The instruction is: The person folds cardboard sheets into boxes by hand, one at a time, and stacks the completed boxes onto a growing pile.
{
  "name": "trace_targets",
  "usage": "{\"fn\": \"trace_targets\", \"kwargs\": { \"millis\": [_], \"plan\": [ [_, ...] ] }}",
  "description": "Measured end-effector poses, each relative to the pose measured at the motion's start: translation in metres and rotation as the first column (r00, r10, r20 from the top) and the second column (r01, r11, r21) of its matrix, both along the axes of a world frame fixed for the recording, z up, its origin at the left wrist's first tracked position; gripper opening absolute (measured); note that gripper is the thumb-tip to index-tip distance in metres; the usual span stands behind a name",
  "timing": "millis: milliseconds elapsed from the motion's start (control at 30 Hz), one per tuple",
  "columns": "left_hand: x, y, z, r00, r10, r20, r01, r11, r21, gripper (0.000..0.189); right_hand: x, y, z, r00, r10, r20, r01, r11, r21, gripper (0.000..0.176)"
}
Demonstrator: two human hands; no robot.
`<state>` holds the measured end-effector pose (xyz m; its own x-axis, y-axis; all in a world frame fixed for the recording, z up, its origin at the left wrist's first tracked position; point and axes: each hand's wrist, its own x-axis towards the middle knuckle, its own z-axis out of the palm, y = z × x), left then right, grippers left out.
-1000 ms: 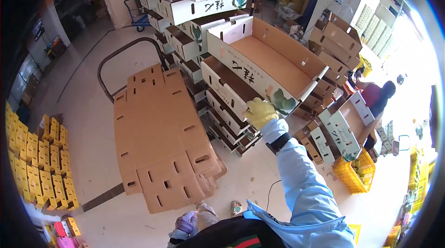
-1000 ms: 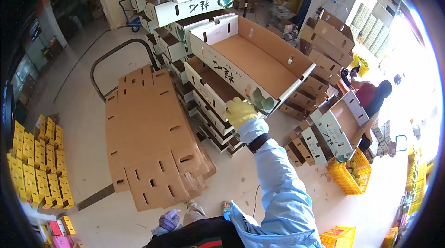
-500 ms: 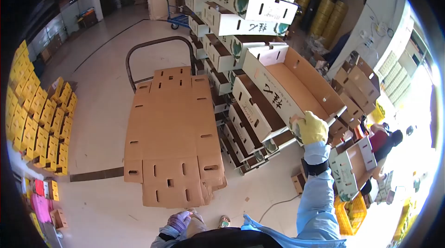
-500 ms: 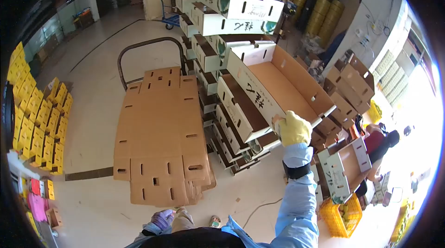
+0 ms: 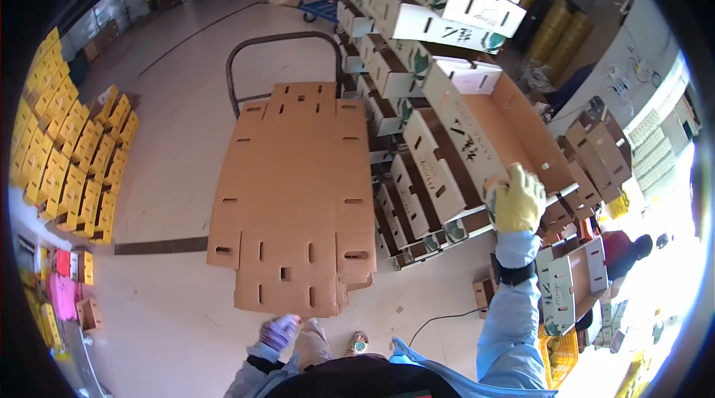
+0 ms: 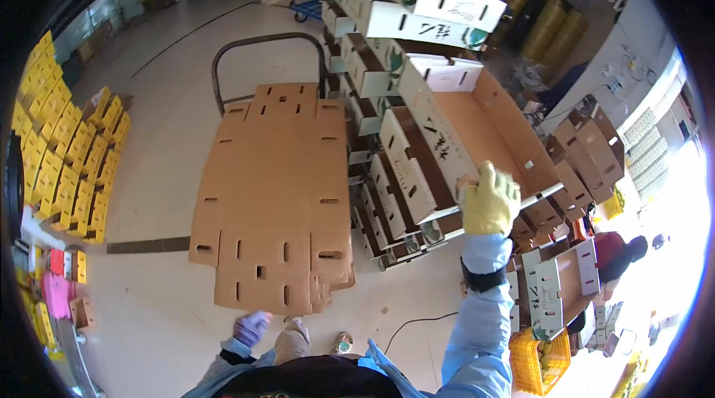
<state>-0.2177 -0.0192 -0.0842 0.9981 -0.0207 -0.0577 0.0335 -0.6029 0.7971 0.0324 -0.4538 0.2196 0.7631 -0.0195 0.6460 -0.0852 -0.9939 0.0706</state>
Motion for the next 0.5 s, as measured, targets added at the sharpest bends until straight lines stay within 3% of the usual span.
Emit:
{"fn": "trace_targets", "kwargs": {
  "millis": [33, 67, 133, 200, 267, 333, 367, 433, 467, 500],
  "plan": [
    [0.007, 0.016, 0.003, 0.987, 0.142, 0.077, -0.139, 0.99, -0.034, 0.017, -0.003, 0.007, 0.0, 0.98, 0.146, 0.132, -0.144, 0.989, -0.024, 0.034],
    [0.017, 0.036, 0.011, 0.948, 0.28, 0.148, -0.272, 0.959, -0.075, 0.017, -0.003, 0.016, -0.009, 0.952, 0.203, 0.23, -0.178, 0.976, -0.127, 0.036],
    [0.045, 0.083, 0.035, 0.851, 0.523, -0.037, -0.522, 0.852, 0.027, 0.015, -0.01, 0.048, -0.037, 0.906, 0.394, 0.156, -0.401, 0.916, 0.018, 0.038],
    [0.074, 0.139, 0.016, 0.805, 0.524, 0.279, -0.592, 0.741, 0.316, 0.015, -0.014, 0.075, -0.117, 0.838, 0.515, -0.182, -0.376, 0.786, 0.49, 0.042],
    [0.097, 0.179, -0.002, 0.758, 0.533, 0.377, -0.641, 0.716, 0.278, 0.027, -0.012, 0.095, -0.214, 0.777, 0.575, -0.254, -0.388, 0.756, 0.527, 0.046],
    [0.124, 0.214, -0.038, 0.735, 0.498, 0.461, -0.659, 0.683, 0.314, 0.046, -0.012, 0.114, -0.269, 0.67, 0.393, -0.63, 0.076, 0.808, 0.584, 0.051],
    [0.137, 0.221, -0.041, 0.737, 0.556, 0.385, -0.673, 0.657, 0.34, 0.054, -0.005, 0.118, -0.296, 0.648, 0.416, -0.638, 0.047, 0.814, 0.579, 0.051],
    [0.165, 0.223, -0.042, 0.723, 0.624, 0.296, -0.689, 0.62, 0.375, 0.062, 0.011, 0.123, -0.343, 0.65, 0.276, -0.708, 0.28, 0.78, 0.56, 0.05],
    [0.18, 0.222, -0.041, 0.721, 0.686, 0.095, -0.674, 0.663, 0.324, 0.063, 0.015, 0.132, -0.347, 0.638, 0.285, -0.716, 0.275, 0.784, 0.557, 0.05],
    [0.188, 0.228, -0.047, 0.701, 0.705, -0.108, -0.665, 0.7, 0.261, 0.065, 0.021, 0.141, -0.345, 0.644, 0.454, -0.615, 0.339, 0.551, 0.762, 0.049]
  ]
}}
